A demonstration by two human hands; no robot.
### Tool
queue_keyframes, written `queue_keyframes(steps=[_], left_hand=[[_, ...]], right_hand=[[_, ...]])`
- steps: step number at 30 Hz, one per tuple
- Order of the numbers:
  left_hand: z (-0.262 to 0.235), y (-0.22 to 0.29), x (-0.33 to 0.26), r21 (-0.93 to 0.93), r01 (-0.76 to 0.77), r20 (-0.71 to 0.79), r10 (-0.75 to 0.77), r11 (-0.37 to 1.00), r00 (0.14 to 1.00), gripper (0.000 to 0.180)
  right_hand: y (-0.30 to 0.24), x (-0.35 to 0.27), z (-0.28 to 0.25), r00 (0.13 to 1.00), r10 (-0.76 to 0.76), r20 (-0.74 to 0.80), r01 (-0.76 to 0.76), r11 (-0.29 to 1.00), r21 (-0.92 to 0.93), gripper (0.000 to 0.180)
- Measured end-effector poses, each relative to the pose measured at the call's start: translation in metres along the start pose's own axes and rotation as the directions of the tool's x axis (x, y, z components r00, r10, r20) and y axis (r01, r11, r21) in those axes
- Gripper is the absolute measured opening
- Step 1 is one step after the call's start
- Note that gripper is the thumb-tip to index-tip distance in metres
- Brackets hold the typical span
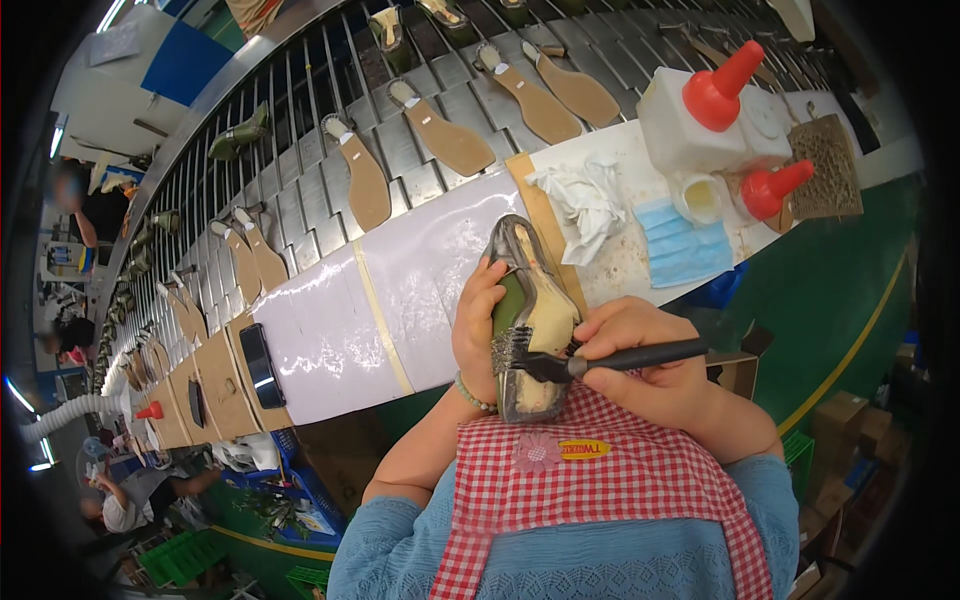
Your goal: Applying a yellow substance or paint to the soles of green high-heeled shoes using a brush.
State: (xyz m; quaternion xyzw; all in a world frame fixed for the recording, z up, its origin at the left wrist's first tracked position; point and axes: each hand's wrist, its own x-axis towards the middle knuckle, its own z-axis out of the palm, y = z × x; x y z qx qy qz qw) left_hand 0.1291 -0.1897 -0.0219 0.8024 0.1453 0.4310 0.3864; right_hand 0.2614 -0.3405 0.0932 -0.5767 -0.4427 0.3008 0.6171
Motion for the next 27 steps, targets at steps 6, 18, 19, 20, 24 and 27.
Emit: queue_keyframes(steps=[6, 18, 19, 20, 24, 27], left_hand=[[-0.003, 0.001, -0.001, -0.019, 0.006, 0.01, -0.005, 1.0, 1.0, 0.05], [-0.016, -0.022, -0.003, -0.426, 0.21, 0.08, -0.195, 0.88, 0.978, 0.053], [-0.021, -0.021, 0.001, -0.554, 0.154, 0.045, -0.155, 0.818, 0.987, 0.055], [-0.041, -0.027, 0.009, -0.517, 0.61, 0.328, -0.519, 0.6, 0.789, 0.057], [-0.066, -0.003, 0.039, -0.52, 0.687, 0.448, -0.522, 0.508, 0.726, 0.099], [-0.065, -0.01, 0.044, -0.693, 0.697, 0.654, -0.244, 0.184, 0.716, 0.117]], right_hand=[[0.0, 0.001, 0.0, 0.999, -0.02, 0.032, 0.019, 0.999, 0.035, 0.016], [-0.016, 0.013, 0.008, 0.995, -0.089, 0.035, 0.087, 0.995, 0.048, 0.019], [-0.017, 0.014, 0.006, 0.999, -0.008, -0.045, 0.019, 0.97, 0.24, 0.02], [-0.017, 0.016, 0.003, 0.991, 0.086, -0.103, -0.033, 0.903, 0.429, 0.021], [-0.019, 0.028, -0.002, 0.966, 0.146, -0.214, -0.018, 0.864, 0.504, 0.022], [-0.02, 0.036, 0.005, 0.948, 0.233, -0.219, -0.061, 0.804, 0.591, 0.02]])
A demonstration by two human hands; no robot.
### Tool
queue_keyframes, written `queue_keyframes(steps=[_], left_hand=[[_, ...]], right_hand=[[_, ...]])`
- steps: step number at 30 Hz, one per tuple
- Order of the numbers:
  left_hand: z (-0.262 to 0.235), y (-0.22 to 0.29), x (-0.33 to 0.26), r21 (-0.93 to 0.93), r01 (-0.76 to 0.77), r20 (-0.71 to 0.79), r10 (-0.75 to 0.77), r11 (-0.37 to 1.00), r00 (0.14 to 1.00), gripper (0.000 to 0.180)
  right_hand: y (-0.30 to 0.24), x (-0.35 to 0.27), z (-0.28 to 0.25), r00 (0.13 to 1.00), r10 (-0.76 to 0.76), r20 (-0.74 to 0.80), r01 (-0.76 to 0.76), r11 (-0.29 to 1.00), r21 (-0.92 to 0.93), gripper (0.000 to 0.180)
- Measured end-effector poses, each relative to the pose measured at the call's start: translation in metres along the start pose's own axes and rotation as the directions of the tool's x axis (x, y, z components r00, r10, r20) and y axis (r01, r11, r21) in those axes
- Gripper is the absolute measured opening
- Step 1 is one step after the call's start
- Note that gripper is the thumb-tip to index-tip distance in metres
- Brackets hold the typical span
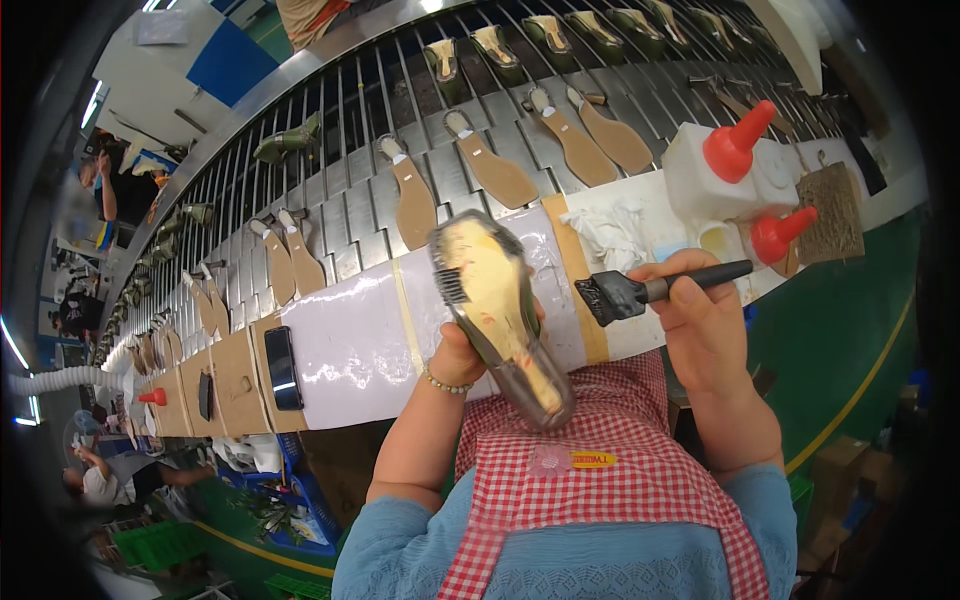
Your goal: Applying a yellow substance or paint to the soles of green high-heeled shoes using a brush.
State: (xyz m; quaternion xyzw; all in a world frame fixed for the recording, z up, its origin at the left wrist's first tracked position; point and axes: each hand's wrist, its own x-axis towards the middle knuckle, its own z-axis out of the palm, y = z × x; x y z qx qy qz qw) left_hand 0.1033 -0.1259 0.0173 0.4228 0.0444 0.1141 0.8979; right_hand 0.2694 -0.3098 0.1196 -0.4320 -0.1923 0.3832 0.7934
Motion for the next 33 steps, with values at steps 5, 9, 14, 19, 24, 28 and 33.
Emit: queue_keyframes(steps=[5, 9, 14, 19, 24, 28, 33], left_hand=[[-0.013, -0.012, -0.016, 0.055, 0.245, 0.013, -0.246, 0.968, 0.969, 0.113], [0.001, -0.008, -0.014, 0.211, 0.199, 0.128, -0.229, 0.957, 0.965, 0.101], [0.009, -0.006, -0.014, 0.186, 0.168, 0.137, -0.195, 0.968, 0.971, 0.1], [0.008, -0.01, -0.022, 0.173, 0.164, 0.105, -0.184, 0.971, 0.977, 0.099], [0.012, -0.008, -0.026, 0.141, 0.193, 0.098, -0.207, 0.971, 0.973, 0.099], [0.015, -0.004, -0.026, 0.149, 0.2, 0.112, -0.217, 0.968, 0.97, 0.099], [0.008, -0.006, -0.027, 0.148, 0.182, 0.132, -0.202, 0.972, 0.97, 0.098]], right_hand=[[0.016, 0.001, 0.012, 1.0, 0.002, 0.005, -0.002, 0.999, -0.054, 0.02], [0.022, -0.005, 0.014, 0.951, -0.23, 0.208, 0.293, 0.888, -0.355, 0.021], [0.019, -0.009, 0.018, 0.834, -0.386, 0.394, 0.552, 0.582, -0.598, 0.022], [0.016, -0.019, 0.026, 0.806, -0.379, 0.455, 0.592, 0.483, -0.646, 0.022], [0.012, -0.024, 0.025, 0.824, -0.308, 0.476, 0.562, 0.554, -0.614, 0.021], [0.008, -0.023, 0.02, 0.856, -0.199, 0.478, 0.469, 0.688, -0.554, 0.018], [0.007, -0.015, 0.023, 0.913, -0.2, 0.356, 0.369, 0.778, -0.509, 0.018]])
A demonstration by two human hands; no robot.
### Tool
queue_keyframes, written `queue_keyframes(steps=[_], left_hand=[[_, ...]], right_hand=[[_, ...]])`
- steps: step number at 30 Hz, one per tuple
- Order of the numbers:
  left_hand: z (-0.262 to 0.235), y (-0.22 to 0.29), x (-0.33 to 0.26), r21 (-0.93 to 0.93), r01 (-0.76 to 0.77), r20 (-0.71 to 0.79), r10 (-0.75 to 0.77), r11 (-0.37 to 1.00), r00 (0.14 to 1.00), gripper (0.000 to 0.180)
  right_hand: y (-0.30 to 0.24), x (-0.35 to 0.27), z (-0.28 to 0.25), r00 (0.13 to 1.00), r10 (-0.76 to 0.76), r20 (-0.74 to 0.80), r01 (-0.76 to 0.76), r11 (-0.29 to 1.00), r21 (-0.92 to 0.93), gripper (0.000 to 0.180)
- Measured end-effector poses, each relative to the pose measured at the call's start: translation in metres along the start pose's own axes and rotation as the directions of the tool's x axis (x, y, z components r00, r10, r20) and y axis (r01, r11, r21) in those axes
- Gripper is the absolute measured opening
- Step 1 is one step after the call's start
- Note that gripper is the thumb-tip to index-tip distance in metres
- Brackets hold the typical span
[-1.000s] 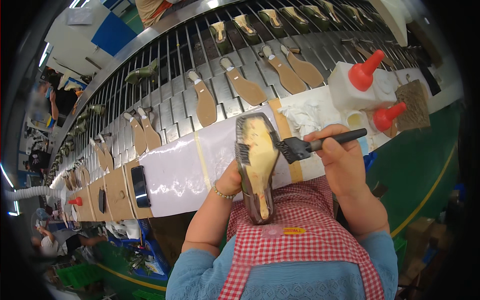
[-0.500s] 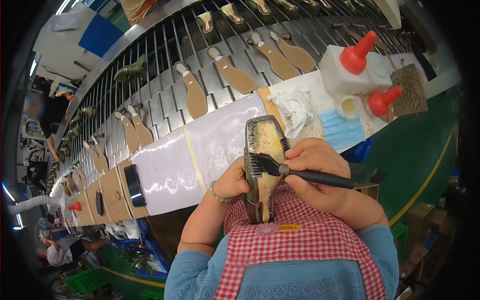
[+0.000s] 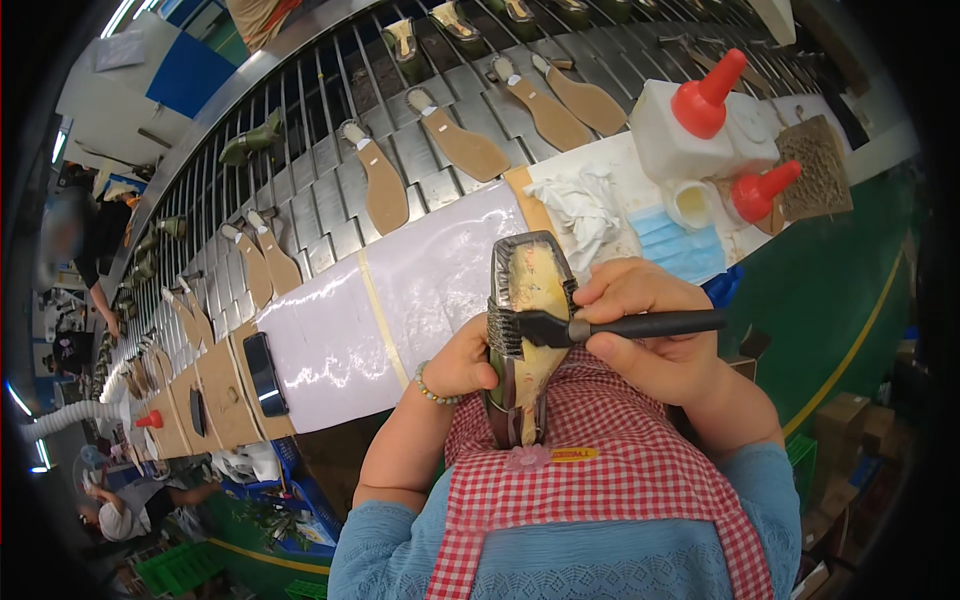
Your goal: Applying a yellow substance or paint to the soles of green high-heeled shoes using a brush.
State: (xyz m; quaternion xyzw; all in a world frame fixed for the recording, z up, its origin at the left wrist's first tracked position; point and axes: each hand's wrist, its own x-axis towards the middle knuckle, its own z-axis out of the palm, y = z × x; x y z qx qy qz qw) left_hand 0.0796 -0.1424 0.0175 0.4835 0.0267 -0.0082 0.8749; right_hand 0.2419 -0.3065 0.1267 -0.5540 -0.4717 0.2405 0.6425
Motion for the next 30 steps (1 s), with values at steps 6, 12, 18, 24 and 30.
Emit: queue_keyframes(steps=[6, 12, 18, 24, 30], left_hand=[[0.0, 0.003, 0.0, -0.029, 0.054, 0.044, -0.052, 0.998, 0.998, 0.1], [-0.01, -0.004, -0.011, 0.018, 0.07, -0.019, -0.07, 0.997, 0.997, 0.108], [-0.016, -0.028, -0.023, -0.09, 0.133, -0.174, -0.147, 0.987, 0.974, 0.112], [-0.014, -0.011, -0.015, -0.155, -0.004, -0.279, -0.04, 0.988, 0.959, 0.119], [-0.012, 0.002, -0.012, -0.136, -0.107, -0.29, 0.064, 0.985, 0.955, 0.12]], right_hand=[[-0.004, -0.005, -0.001, 0.986, -0.135, 0.095, 0.15, 0.971, -0.187, 0.017], [-0.019, -0.011, -0.024, 0.971, 0.222, -0.085, -0.208, 0.967, 0.149, 0.019], [0.005, -0.014, -0.121, 0.838, 0.115, -0.533, -0.366, 0.844, -0.392, 0.018], [0.043, -0.013, -0.147, 0.843, 0.131, -0.522, -0.496, 0.567, -0.658, 0.021], [0.061, -0.011, -0.151, 0.872, 0.192, -0.451, -0.486, 0.466, -0.74, 0.02]])
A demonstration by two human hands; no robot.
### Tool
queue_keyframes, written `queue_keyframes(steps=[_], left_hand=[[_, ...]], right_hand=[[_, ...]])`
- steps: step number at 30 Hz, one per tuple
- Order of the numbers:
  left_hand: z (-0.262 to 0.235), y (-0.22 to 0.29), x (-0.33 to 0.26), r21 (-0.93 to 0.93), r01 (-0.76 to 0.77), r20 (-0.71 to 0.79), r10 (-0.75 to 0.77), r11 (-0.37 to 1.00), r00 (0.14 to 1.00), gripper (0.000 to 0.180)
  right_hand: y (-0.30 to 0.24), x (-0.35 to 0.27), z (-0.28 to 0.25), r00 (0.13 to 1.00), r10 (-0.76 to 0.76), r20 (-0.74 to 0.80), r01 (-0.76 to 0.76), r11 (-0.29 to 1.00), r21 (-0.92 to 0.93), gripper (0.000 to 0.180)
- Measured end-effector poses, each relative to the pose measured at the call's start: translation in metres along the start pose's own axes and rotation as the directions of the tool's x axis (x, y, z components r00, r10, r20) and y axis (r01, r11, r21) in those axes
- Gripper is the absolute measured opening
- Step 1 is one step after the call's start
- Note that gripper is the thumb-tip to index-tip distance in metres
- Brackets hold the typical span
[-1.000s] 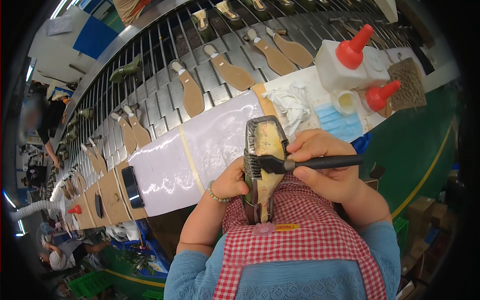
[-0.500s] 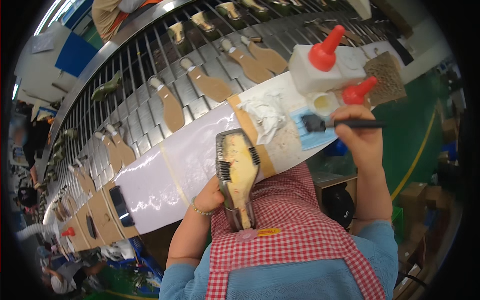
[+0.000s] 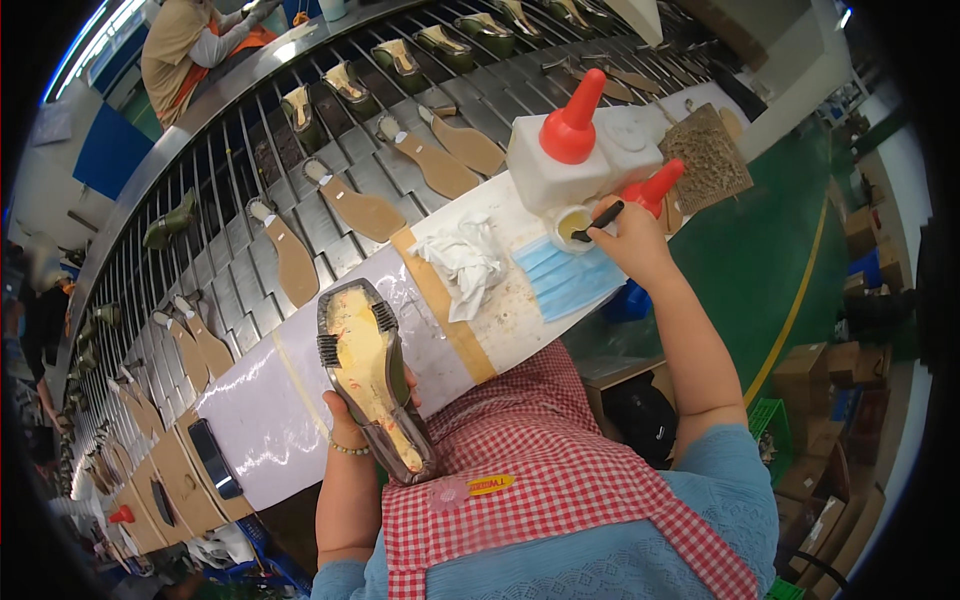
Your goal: Applying a yellow substance or paint to the soles of green high-heeled shoes using a brush.
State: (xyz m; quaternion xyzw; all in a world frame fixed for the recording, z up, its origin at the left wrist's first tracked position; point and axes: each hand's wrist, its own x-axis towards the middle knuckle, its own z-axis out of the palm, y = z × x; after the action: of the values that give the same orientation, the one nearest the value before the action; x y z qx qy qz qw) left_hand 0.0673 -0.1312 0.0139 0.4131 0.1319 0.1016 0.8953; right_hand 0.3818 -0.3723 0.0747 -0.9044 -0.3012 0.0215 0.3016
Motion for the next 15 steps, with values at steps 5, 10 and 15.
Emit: queue_keyframes(steps=[5, 10, 15], left_hand=[[0.003, -0.002, 0.001, -0.011, -0.021, -0.002, 0.021, 1.0, 1.0, 0.119], [0.005, 0.0, 0.005, -0.033, -0.044, 0.016, 0.044, 0.999, 0.999, 0.116], [0.004, 0.001, 0.008, -0.062, -0.032, 0.031, 0.034, 0.998, 0.999, 0.116]], right_hand=[[0.015, -0.009, -0.002, 0.996, 0.084, -0.036, -0.067, 0.943, 0.326, 0.021], [0.032, -0.024, 0.004, 0.936, 0.353, 0.002, -0.209, 0.55, 0.809, 0.024], [0.056, -0.034, 0.033, 0.731, 0.582, 0.355, -0.359, -0.113, 0.926, 0.028]])
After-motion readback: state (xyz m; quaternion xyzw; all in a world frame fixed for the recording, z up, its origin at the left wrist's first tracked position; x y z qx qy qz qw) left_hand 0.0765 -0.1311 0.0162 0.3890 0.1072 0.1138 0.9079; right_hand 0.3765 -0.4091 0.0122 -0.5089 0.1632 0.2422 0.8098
